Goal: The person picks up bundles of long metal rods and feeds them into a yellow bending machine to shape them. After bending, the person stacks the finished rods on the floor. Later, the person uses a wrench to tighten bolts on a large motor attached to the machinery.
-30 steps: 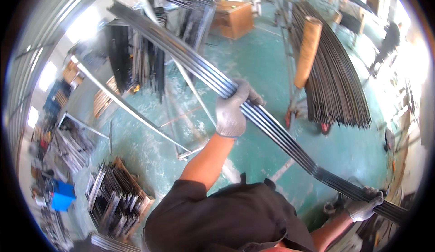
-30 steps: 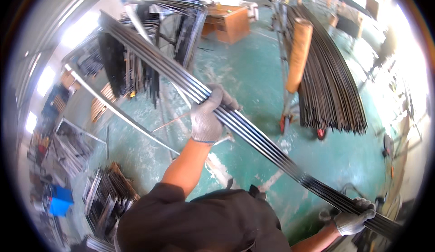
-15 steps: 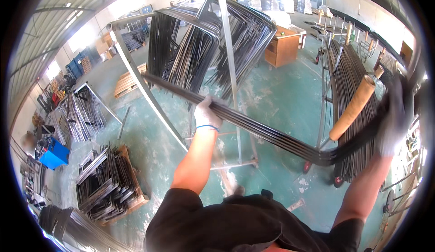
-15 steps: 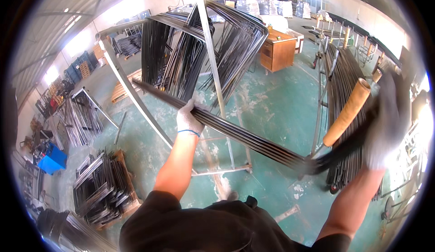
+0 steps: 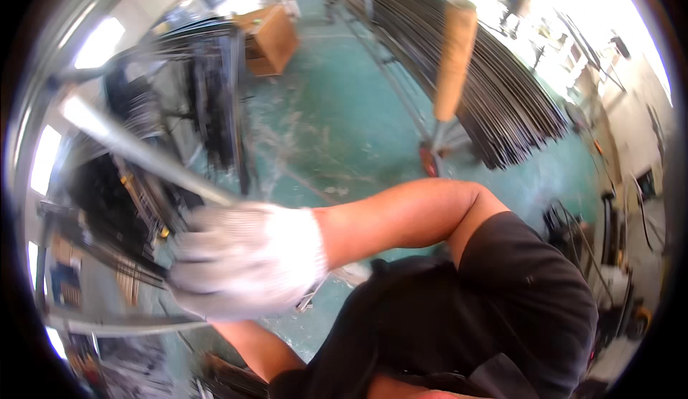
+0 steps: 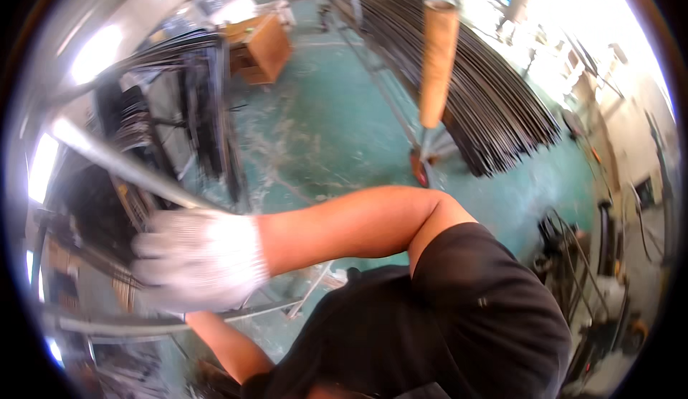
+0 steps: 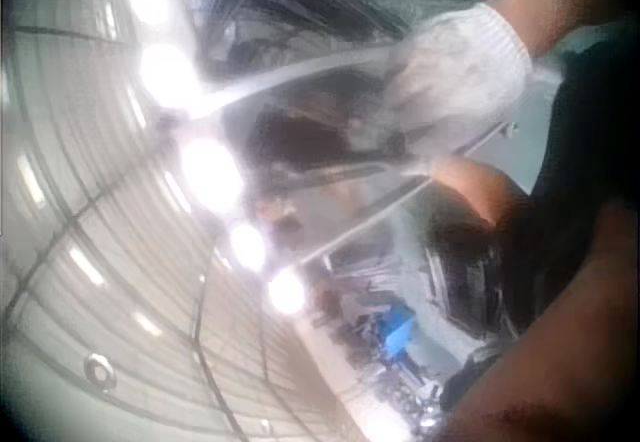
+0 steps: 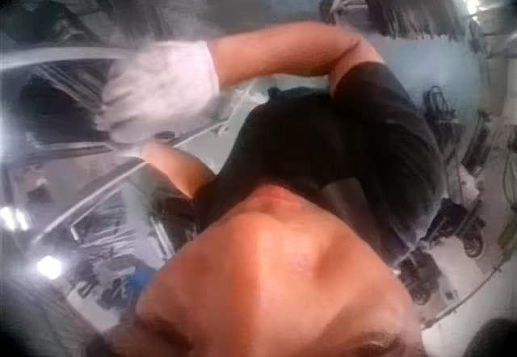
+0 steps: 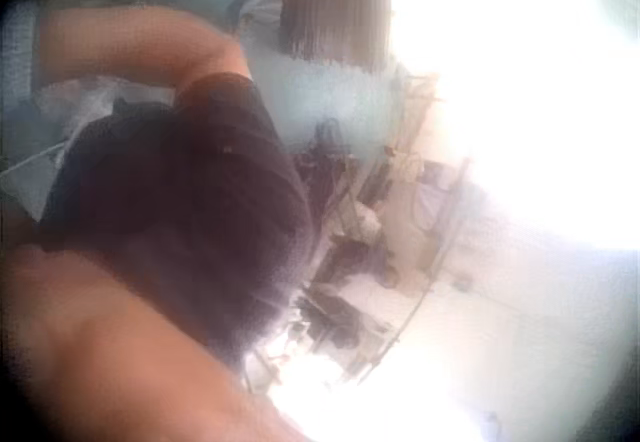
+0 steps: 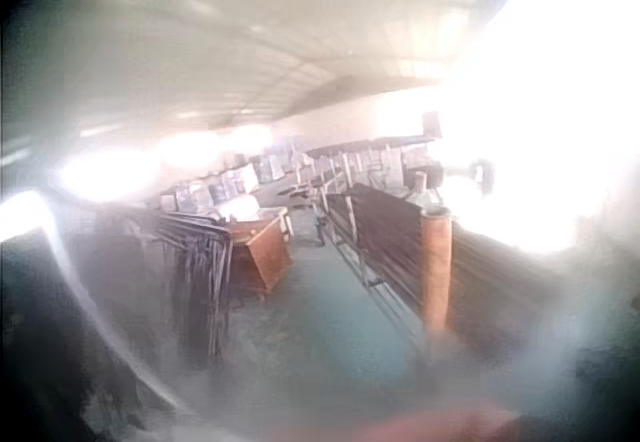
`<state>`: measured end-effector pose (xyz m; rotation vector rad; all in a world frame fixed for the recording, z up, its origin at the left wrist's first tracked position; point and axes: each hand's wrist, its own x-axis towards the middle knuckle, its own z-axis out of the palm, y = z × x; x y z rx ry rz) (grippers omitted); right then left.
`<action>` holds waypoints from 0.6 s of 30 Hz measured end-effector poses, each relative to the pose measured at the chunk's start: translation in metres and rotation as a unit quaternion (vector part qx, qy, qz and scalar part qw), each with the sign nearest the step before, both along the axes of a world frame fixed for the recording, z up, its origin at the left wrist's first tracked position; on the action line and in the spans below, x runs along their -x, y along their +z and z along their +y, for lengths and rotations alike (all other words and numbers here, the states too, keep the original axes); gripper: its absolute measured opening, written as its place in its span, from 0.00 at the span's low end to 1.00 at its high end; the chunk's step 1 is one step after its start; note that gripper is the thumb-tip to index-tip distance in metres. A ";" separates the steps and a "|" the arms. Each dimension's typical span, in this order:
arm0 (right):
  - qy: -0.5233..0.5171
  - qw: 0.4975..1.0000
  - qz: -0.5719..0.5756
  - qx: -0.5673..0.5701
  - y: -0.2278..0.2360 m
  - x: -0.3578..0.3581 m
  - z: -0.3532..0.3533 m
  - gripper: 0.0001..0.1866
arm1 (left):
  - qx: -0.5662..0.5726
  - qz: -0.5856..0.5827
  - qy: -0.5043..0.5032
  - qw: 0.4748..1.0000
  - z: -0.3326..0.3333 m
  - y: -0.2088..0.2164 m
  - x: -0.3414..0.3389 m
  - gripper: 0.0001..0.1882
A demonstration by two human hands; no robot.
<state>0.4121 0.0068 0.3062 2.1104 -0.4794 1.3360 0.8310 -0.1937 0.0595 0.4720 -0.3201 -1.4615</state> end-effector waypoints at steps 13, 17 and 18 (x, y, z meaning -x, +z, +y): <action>-0.692 0.283 -0.251 -0.615 -0.268 0.504 0.134 0.51 | 0.022 -0.567 -0.374 0.734 0.223 -0.109 0.366 0.08; -0.642 0.347 -0.211 -0.650 -0.255 0.516 0.113 0.39 | -0.040 -0.482 -0.379 0.789 0.195 -0.087 0.466 0.10; -0.637 0.360 -0.206 -0.650 -0.260 0.522 0.116 0.35 | -0.024 -0.480 -0.383 0.789 0.191 -0.066 0.497 0.10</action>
